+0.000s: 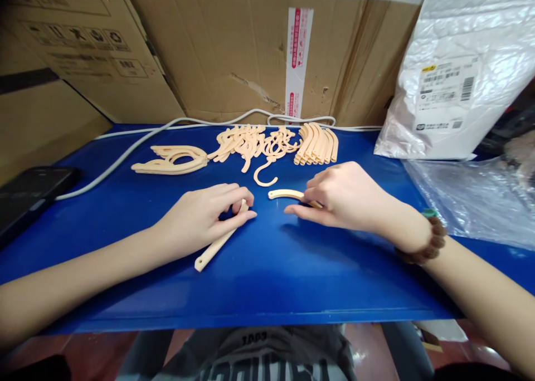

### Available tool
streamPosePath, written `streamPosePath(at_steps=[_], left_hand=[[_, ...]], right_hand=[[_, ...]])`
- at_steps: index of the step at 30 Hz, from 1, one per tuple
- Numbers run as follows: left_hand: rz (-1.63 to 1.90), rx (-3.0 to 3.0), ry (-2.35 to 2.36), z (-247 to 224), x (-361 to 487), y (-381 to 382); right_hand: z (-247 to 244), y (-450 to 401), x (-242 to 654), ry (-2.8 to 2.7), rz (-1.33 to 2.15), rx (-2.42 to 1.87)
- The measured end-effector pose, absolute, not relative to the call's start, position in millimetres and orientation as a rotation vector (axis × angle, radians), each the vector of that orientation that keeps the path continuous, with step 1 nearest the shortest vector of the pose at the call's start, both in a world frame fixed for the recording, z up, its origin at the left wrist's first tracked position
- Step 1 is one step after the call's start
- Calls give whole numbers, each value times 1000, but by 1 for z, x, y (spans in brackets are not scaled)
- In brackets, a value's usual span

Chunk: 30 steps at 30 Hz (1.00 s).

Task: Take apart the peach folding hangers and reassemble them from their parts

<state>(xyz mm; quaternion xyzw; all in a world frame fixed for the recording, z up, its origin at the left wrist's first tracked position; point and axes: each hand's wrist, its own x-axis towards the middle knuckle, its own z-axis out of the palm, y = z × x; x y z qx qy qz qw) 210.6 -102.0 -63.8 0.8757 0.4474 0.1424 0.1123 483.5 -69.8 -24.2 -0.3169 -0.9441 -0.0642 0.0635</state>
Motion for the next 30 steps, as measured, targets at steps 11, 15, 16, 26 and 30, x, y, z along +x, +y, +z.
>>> streamPosePath(at_steps=[11,15,16,26,30], left_hand=[[545,2468,1383,-67,209,-100],[566,2539,1340,-69,210,-99],[565,2546,1330,-70,210,-99],[551,2527,1364,-70,210,-94],[551,2594,1358,-70,210,-94]], right_hand=[[-24,-37,453,-2826,-599,-1103],[-29,-11,430,-2940,-668,-955],[-30,-7,425,-2984,-690,-896],[-31,-9,426,-2787,-378,-1028],[-38,-15,454,-2573,-63,-1169]])
